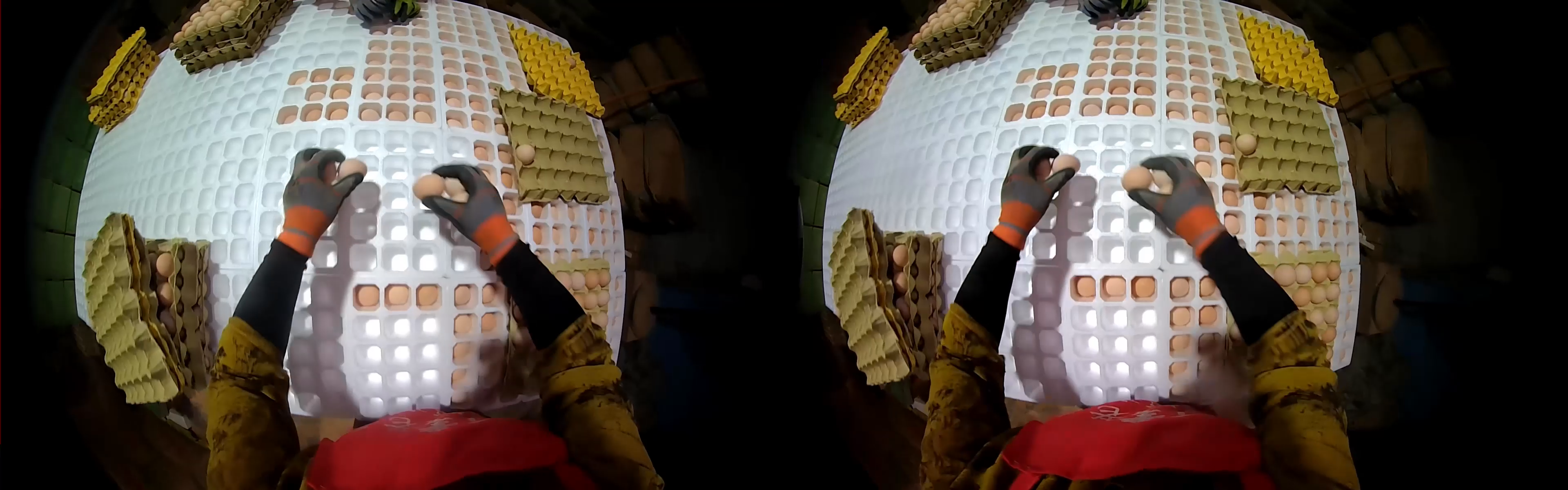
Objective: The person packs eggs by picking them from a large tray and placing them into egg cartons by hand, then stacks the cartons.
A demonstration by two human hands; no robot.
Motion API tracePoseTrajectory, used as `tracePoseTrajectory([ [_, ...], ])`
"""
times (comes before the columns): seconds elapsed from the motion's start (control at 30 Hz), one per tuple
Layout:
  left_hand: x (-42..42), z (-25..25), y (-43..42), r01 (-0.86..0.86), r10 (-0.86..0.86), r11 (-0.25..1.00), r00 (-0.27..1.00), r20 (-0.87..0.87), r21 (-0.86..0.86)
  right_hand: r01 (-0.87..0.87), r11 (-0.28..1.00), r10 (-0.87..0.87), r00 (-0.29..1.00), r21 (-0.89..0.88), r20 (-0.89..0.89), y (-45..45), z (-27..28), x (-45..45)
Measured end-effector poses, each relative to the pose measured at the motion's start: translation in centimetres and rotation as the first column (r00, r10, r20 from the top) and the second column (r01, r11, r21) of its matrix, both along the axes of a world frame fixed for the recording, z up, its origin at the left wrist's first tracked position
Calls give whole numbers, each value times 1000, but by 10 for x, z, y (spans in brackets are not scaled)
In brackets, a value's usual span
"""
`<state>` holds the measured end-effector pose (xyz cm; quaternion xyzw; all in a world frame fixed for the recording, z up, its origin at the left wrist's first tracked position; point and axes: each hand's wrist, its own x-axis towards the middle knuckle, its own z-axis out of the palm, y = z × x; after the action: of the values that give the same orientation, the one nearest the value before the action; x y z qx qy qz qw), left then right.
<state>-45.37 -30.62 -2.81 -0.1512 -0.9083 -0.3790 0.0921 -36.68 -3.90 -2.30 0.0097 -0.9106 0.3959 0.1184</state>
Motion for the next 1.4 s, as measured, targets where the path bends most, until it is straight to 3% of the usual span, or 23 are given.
tracePoseTrajectory([
  [0.13, -75, -17, 39, -54, 67, 948, 997, 30, -314, 110, 942, -172, 970, 316, 174, -39, 3, -103],
  [0.2, -101, -33, 48, 111, -46, 838, 990, 134, -534, 35, 867, -197, 940, 497, 277, -46, -3, -121],
  [0.23, -104, -27, 49, 173, -95, 782, 983, 159, -599, 27, 875, -143, 969, 483, 204, -40, -16, -127],
  [0.27, -103, -23, 48, 240, -146, 715, 970, 195, -656, 74, 980, -131, 938, 183, 321, -28, -27, -130],
  [0.3, -106, -23, 42, 271, -159, 699, 961, 226, -661, 150, 980, -81, 902, -130, 425, -19, -28, -130],
  [0.33, -108, -18, 34, 288, -155, 702, 954, 255, -652, 248, 873, -2, 863, -420, 506, -9, -28, -129],
  [0.4, -119, -29, 8, 214, -162, 871, 975, 153, -442, 270, 697, 100, 881, -664, 463, 12, -30, -122],
  [0.47, -127, -31, -13, 116, -112, 977, 993, 30, -182, 230, 553, -29, 966, -801, 257, 26, -29, -122],
  [0.53, -142, -47, -24, 3, -6, 992, 1000, 23, 123, 114, 575, -119, 991, -810, 56, 43, -51, -129],
  [0.57, -142, -55, -24, 3, 7, 955, 999, -32, 295, 111, 792, -152, 988, -600, -18, 48, -64, -131],
  [0.6, -143, -65, -27, 67, -32, 969, 988, -149, 240, 125, 935, -163, 983, -333, -90, 50, -79, -130],
  [0.63, -145, -88, -31, 71, -63, 997, 966, -251, 22, 85, 985, -46, 969, 150, -244, 57, -95, -126],
  [0.67, -148, -106, -35, 57, -121, 980, 931, -345, -188, 160, 905, -42, 956, 394, -292, 50, -91, -114],
  [0.8, -161, -128, -39, -170, -89, 866, 872, -481, -469, 171, 972, -189, 977, -164, -100, 45, -40, -42],
  [0.87, -134, -89, -23, -34, -100, 951, 906, -410, -307, 132, 991, -128, 984, 24, -124, 49, 2, 34],
  [0.93, -75, -50, 9, 250, -229, 960, 960, -164, 125, 290, 924, -255, 953, -250, 164, 67, 48, 114],
  [1.0, 0, -26, 43, 357, -358, 891, 932, -49, 282, 451, 852, -427, 892, -265, 146, 117, 70, 195],
  [1.07, 77, -7, 74, 535, -565, 797, 824, 34, 279, 663, 676, -579, 747, -321, 326, 150, 103, 262],
  [1.17, 186, 6, 122, 659, -728, 664, 678, 104, 354, 566, 810, -456, 774, -154, 440, 177, 102, 336],
  [1.2, 216, 10, 140, 705, -738, 648, 674, 11, 289, 426, 905, -399, 841, 8, 367, 167, 96, 339],
  [1.27, 259, 10, 169, 734, -743, 666, 668, 40, 129, 148, 963, -188, 967, 224, 172, 160, 69, 342],
  [1.33, 281, 19, 195, 754, -753, 654, 657, 50, -59, -35, 870, -58, 983, 491, 173, 154, 45, 331],
  [1.4, 298, 8, 205, 681, -695, 651, 712, 97, -335, -127, 781, -37, 968, 611, 249, 146, 38, 318],
])
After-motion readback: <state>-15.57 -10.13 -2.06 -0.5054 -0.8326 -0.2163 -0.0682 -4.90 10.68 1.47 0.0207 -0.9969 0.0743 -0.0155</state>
